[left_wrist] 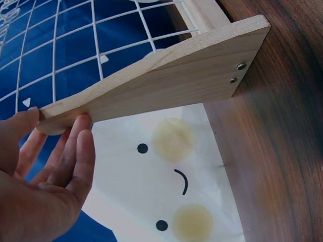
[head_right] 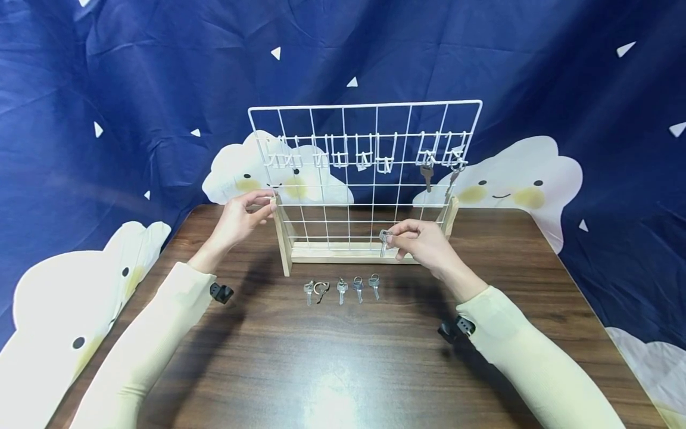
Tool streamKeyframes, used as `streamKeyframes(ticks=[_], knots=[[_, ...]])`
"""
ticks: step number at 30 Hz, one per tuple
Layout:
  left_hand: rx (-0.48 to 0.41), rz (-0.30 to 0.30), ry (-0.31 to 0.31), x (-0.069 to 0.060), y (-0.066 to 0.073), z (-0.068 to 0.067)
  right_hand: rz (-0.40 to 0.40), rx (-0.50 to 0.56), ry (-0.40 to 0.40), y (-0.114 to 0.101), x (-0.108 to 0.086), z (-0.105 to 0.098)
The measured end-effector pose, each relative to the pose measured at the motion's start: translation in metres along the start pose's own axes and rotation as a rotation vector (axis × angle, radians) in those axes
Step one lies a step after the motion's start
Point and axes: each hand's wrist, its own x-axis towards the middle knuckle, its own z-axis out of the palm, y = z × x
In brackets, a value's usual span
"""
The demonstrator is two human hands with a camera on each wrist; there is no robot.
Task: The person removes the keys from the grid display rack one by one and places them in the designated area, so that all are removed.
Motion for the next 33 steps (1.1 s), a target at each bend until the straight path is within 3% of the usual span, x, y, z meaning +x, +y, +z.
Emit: streamKeyframes(ticks=[11,28,33], knots=[[-0.015,0.002,-0.005,0.000,-0.001,0.000,0.060,0.017,-0.065,0.023,0.008,0.001],[-0.014,0.013,0.003,0.000,-0.001,0.000,0.154,-0.039,-0.158,0.055,0.014,0.005],[0.021,0.016,0.009,0.000,-0.001,0.000,0.163,-0.034,-0.184,0.064,0.015,0.008]])
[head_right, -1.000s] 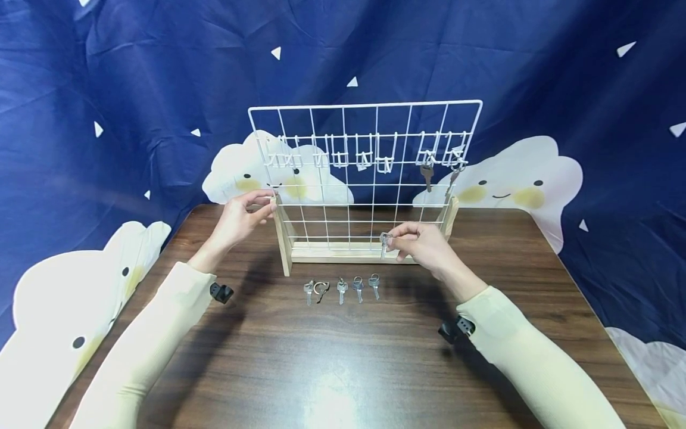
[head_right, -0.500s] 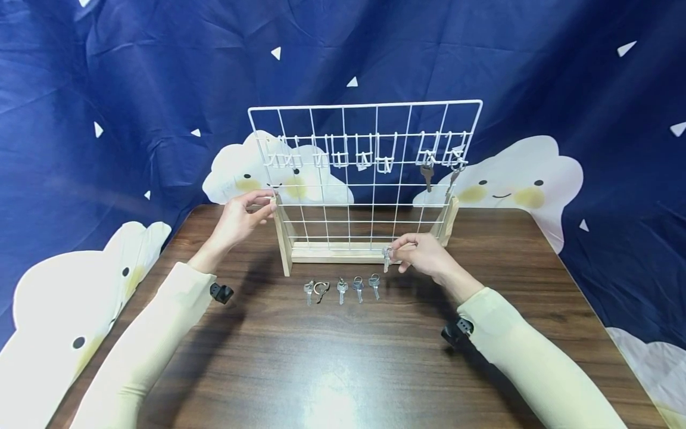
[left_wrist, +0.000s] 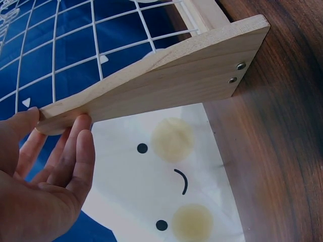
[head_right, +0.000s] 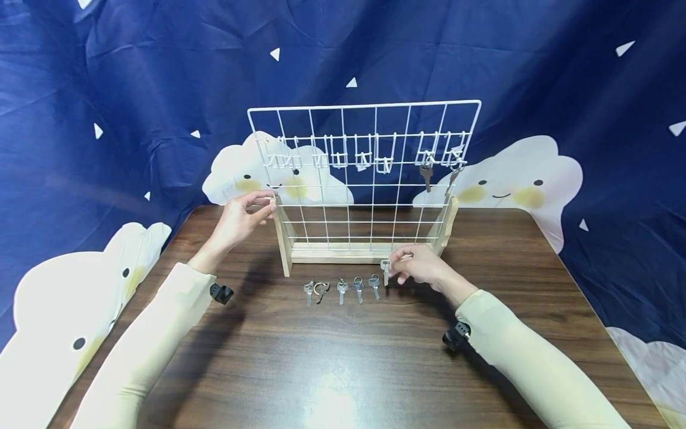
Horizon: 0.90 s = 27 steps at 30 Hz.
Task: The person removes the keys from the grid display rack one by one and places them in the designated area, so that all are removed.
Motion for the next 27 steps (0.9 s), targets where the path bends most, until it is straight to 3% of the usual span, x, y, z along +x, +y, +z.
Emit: streamKeyframes(ticks=[13,27], knots=[[-0.042,-0.013,-0.022,0.000,0.001,0.000,0.038,-0.036,-0.060,0.012,0.003,0.006],[-0.044,-0.011,-0.017,-0.001,0.001,0.000,-0.024,-0.094,-0.065,0.025,0.008,0.011]])
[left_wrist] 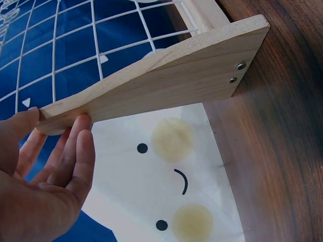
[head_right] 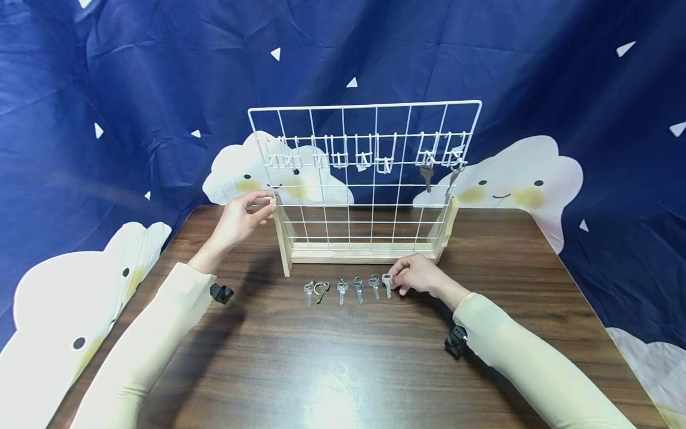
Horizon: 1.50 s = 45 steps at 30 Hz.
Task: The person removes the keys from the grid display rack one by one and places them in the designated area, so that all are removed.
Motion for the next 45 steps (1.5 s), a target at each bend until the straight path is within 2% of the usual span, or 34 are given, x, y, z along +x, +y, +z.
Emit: streamKeyframes(ticks=[6,17,32,45], knots=[[0.012,0.001,-0.001,0.000,0.000,0.000,-0.039,-0.048,0.040,0.006,0.002,0.001],[0.007,-0.001,0.000,0.000,0.001,0.000,-0.012,-0.125,0.089,0.006,0.000,0.000],[0.023,0.009,0.002,0.000,0.001,0.000,0.014,-0.085,0.101,-0.001,-0.008,-0.011],[-0.004,-0.002,0.002,0.000,0.001,0.000,-0.069,-0.037,0.140,-0.017,-0.019,-0.015]])
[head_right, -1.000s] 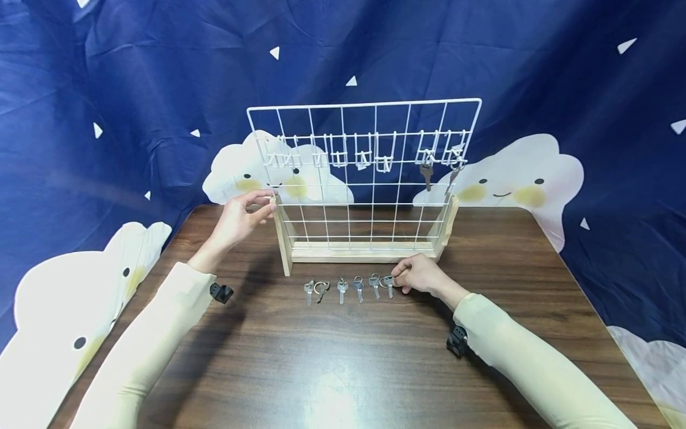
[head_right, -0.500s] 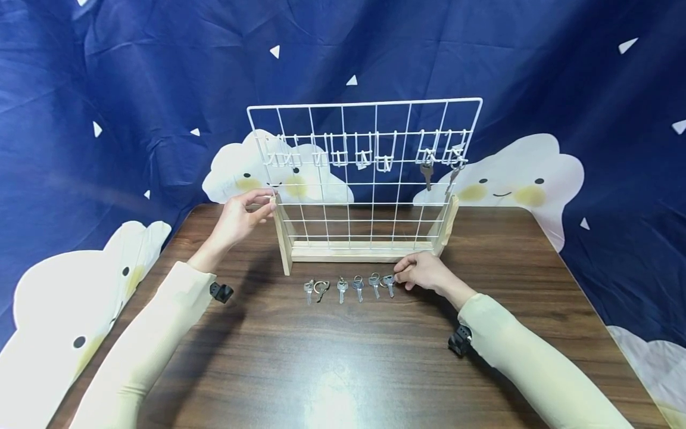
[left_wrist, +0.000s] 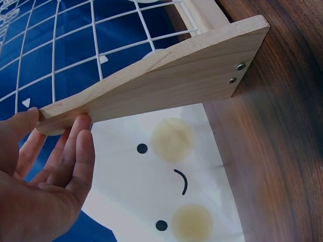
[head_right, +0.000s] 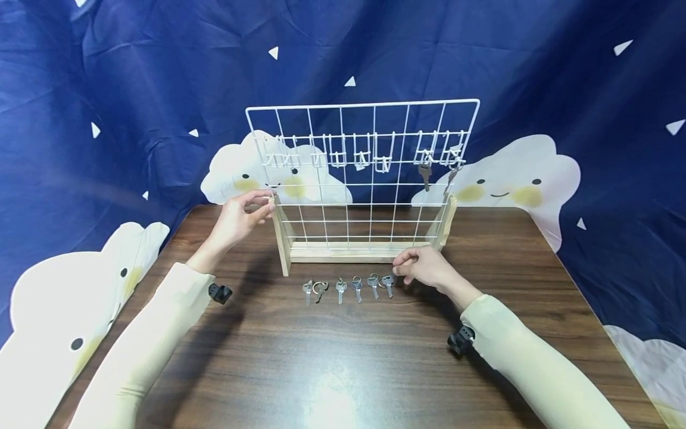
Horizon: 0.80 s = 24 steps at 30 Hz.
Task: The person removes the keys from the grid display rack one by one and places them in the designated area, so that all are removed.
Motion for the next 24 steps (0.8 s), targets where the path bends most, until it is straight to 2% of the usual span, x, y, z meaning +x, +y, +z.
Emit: streamKeyframes(ticks=[10,16,24], knots=[[0.022,0.011,0.007,0.001,-0.001,0.001,-0.026,0.032,0.056,-0.009,-0.006,-0.008],[0.025,0.011,0.008,0.002,-0.001,0.001,-0.023,0.027,0.108,-0.022,-0.011,-0.013],[0.042,0.009,0.010,0.001,-0.001,0.000,-0.103,0.077,0.149,-0.041,-0.020,-0.024]])
